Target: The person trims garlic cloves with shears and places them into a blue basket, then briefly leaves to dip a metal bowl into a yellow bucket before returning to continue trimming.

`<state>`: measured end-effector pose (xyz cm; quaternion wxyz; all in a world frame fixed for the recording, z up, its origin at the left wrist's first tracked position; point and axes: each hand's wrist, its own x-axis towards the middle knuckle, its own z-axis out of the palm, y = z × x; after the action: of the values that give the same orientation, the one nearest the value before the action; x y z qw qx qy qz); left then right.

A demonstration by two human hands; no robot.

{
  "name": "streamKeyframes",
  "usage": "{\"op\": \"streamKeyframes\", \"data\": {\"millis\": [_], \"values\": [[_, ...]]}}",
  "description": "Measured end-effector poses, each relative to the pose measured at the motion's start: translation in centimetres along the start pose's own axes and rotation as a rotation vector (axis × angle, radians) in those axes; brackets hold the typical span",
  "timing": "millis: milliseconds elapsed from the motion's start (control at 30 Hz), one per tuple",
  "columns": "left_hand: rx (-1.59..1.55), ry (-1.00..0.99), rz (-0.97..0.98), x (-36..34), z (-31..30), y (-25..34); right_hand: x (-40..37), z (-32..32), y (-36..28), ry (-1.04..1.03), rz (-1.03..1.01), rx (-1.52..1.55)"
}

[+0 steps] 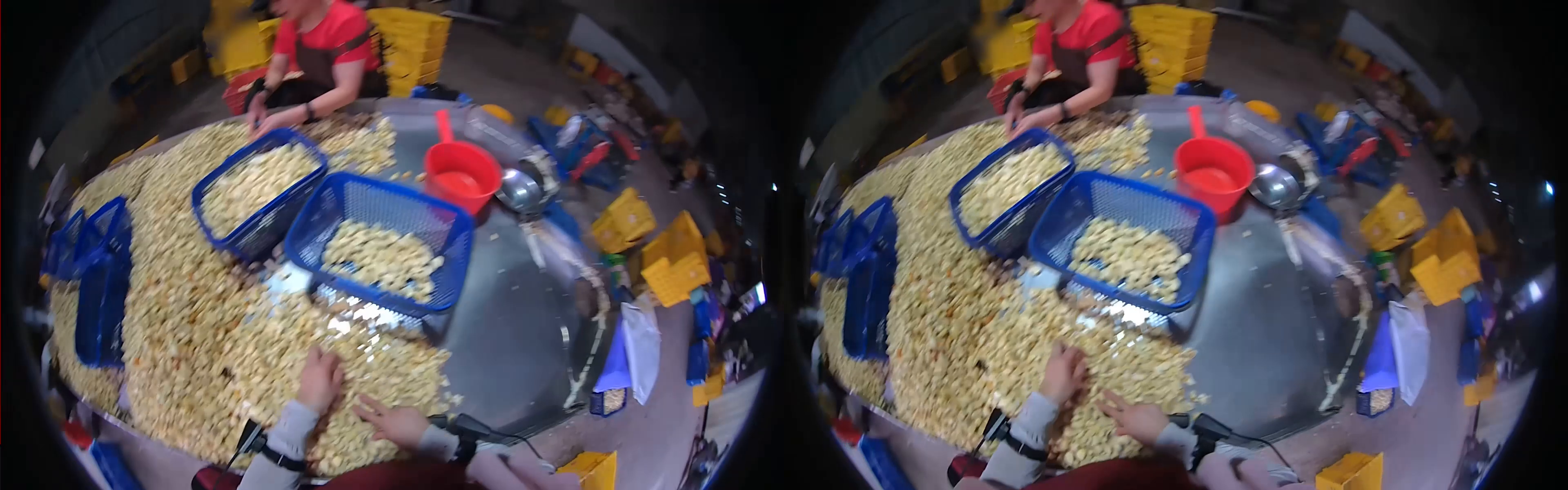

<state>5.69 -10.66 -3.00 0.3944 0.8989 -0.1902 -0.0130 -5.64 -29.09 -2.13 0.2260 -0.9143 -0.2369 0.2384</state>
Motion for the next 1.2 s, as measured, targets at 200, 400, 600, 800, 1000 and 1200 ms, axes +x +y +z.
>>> {"op": "streamKeyframes", "data": {"millis": [200,400,600,800,1000,1200], "values": [[-0.044,0.038,0.001,0.1,1.0,-0.2,-1.7,-3.8,2.9,0.093,0.201,-0.006],[-0.500,-0.076,-0.214,-0.8,1.4,-4.2,-1.2,-3.5,2.1,0.427,0.118,0.532],[-1.639,-0.191,-0.599,-1.1,-0.6,1.7,0.4,-1.3,1.7,0.453,0.125,0.906],[-1.634,-0.300,-0.759,-0.9,-1.9,4.6,-0.9,-3.8,0.2,0.373,0.144,1.633],[-1.650,-0.214,-0.698,-1.1,-2.1,6.1,-1.4,-5.2,-1.3,0.325,0.064,1.314],[-1.530,-0.335,-0.618,-1.7,-2.2,5.4,-1.7,-9.0,-1.7,0.300,0.014,0.741]]}}
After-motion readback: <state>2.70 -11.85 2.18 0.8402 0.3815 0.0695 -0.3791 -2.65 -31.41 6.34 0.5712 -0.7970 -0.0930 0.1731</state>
